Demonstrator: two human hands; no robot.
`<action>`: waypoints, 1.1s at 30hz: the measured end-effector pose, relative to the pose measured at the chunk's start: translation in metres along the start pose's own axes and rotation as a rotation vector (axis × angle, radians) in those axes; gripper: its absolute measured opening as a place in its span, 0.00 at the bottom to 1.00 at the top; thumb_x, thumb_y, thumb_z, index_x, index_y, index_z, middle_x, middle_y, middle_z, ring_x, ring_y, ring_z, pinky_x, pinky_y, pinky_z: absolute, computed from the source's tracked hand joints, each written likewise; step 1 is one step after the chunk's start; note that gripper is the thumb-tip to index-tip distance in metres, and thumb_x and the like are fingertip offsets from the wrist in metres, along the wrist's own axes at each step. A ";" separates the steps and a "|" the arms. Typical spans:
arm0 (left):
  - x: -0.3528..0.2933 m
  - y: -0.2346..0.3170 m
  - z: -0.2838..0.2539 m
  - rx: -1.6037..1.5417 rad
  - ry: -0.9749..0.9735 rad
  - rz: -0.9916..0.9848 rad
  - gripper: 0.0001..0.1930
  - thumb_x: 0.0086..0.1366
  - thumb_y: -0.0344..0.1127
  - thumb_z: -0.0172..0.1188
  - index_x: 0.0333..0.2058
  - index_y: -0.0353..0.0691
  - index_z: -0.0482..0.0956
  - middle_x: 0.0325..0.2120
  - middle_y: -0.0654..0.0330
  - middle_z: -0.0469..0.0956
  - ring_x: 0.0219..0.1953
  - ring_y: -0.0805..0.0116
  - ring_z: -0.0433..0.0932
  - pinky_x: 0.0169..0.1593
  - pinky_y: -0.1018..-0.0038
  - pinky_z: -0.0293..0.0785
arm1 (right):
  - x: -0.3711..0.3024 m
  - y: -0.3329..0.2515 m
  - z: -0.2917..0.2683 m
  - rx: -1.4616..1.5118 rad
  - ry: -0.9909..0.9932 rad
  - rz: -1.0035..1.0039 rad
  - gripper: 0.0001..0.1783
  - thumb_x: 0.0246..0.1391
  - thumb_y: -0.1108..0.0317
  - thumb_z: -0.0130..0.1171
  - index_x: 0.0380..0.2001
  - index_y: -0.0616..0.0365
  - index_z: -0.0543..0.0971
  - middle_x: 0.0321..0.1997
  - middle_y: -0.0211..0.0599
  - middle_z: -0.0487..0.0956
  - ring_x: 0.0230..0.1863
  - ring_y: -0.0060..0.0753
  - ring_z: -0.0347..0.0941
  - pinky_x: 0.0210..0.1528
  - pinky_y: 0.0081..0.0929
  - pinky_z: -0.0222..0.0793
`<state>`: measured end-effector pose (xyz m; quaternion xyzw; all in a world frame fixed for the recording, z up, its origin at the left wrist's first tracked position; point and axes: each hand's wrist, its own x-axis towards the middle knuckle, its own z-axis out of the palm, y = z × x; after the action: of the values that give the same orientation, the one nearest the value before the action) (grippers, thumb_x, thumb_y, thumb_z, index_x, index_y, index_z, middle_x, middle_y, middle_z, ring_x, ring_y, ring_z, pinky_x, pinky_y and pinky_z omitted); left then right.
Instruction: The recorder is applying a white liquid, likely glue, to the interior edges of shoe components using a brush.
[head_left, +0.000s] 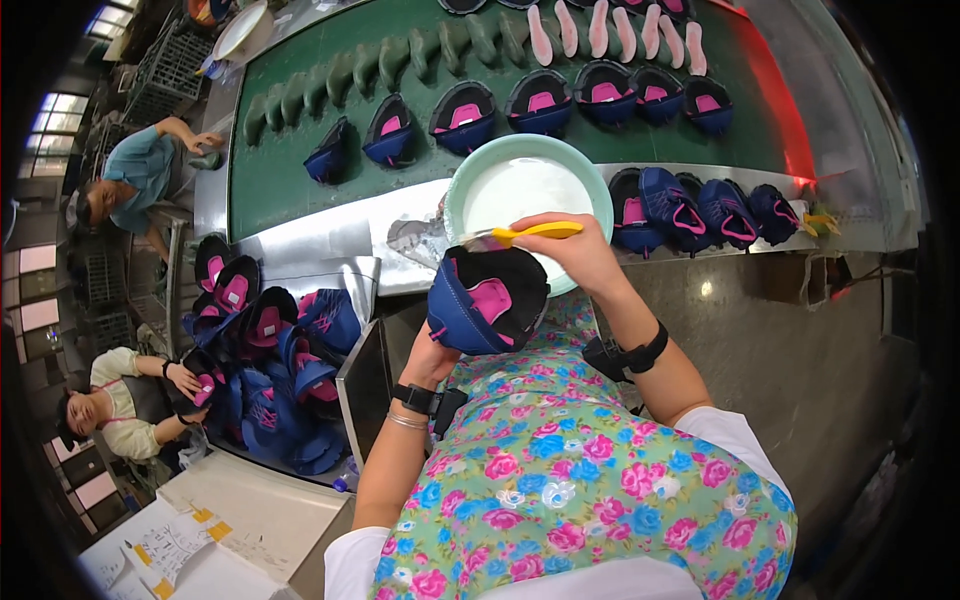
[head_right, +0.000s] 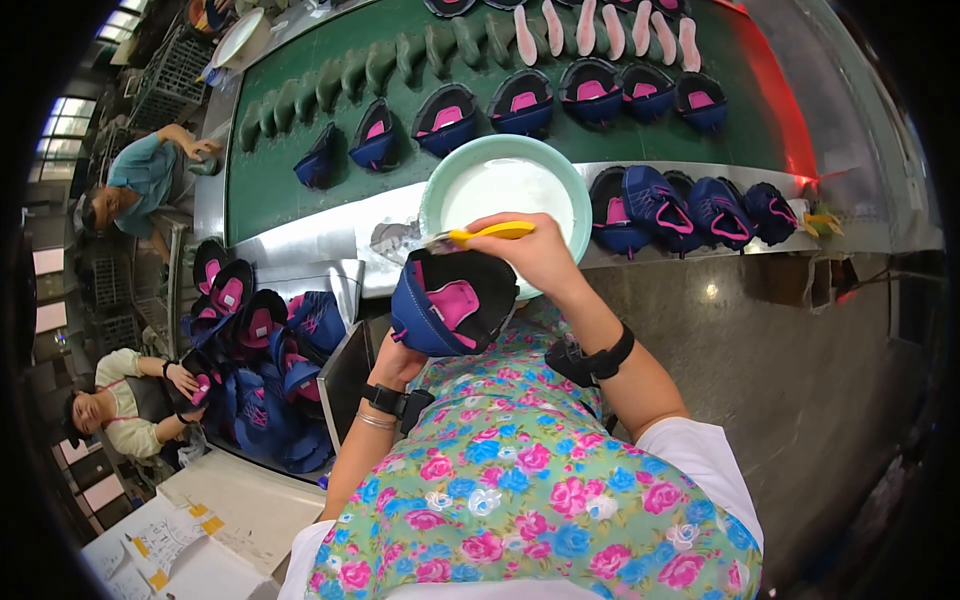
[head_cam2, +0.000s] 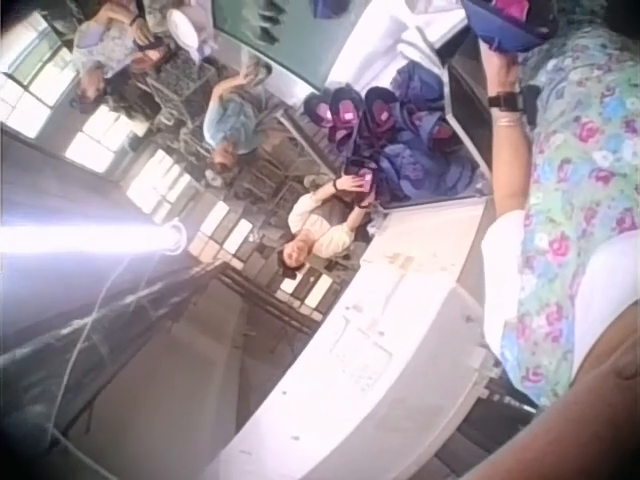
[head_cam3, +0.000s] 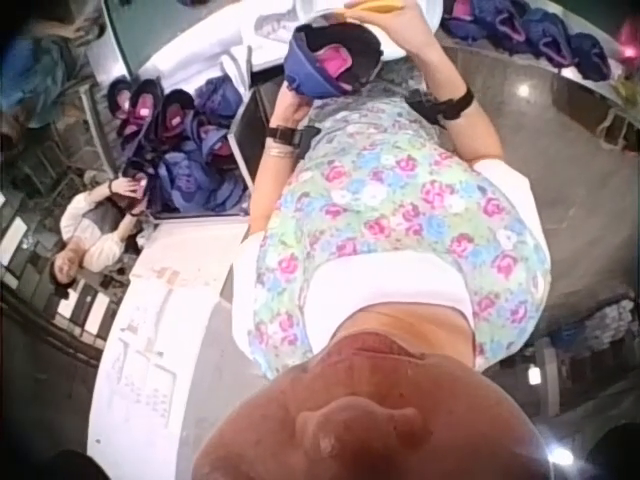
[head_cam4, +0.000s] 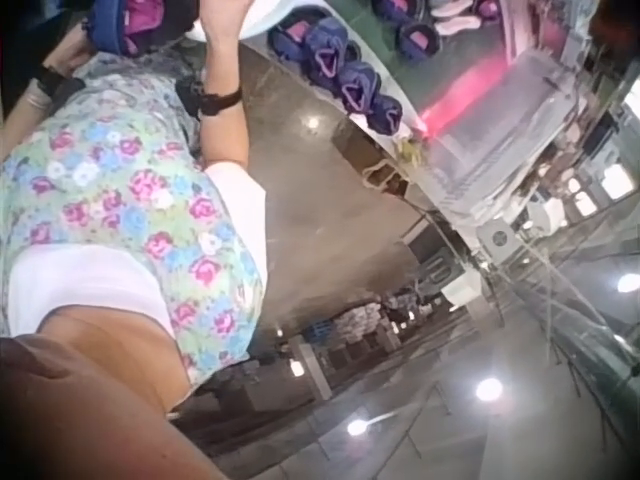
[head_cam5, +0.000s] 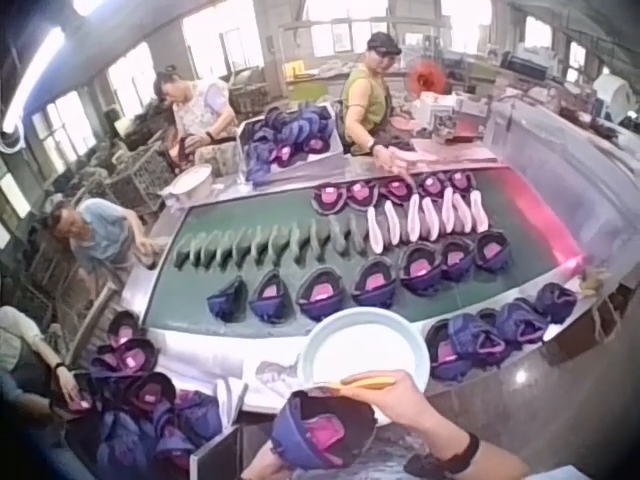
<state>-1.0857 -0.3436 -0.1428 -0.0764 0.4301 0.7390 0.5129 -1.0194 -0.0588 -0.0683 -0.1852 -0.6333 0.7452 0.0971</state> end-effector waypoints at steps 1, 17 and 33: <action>0.003 0.000 0.003 0.012 -0.012 -0.015 0.22 0.73 0.38 0.55 0.63 0.39 0.69 0.56 0.58 0.76 0.57 0.63 0.77 0.61 0.63 0.74 | 0.000 -0.003 0.006 -0.016 -0.013 -0.037 0.11 0.53 0.72 0.69 0.39 0.63 0.87 0.38 0.35 0.86 0.39 0.21 0.80 0.45 0.19 0.74; 0.006 0.030 0.022 -0.079 -0.029 0.232 0.19 0.72 0.37 0.56 0.60 0.42 0.71 0.52 0.61 0.78 0.54 0.64 0.78 0.59 0.64 0.75 | -0.024 -0.020 -0.004 -0.421 0.398 -0.066 0.10 0.53 0.65 0.71 0.32 0.62 0.85 0.25 0.36 0.84 0.29 0.19 0.80 0.32 0.20 0.74; -0.009 0.039 0.024 0.180 0.194 0.570 0.21 0.69 0.29 0.62 0.59 0.41 0.70 0.51 0.62 0.76 0.52 0.69 0.77 0.56 0.70 0.76 | -0.049 -0.071 0.013 0.008 0.236 0.126 0.12 0.55 0.66 0.70 0.28 0.65 0.83 0.22 0.33 0.82 0.22 0.16 0.75 0.25 0.15 0.70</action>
<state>-1.1055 -0.3367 -0.1010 0.0227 0.5447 0.8013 0.2465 -0.9864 -0.0763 0.0104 -0.3107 -0.6017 0.7252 0.1249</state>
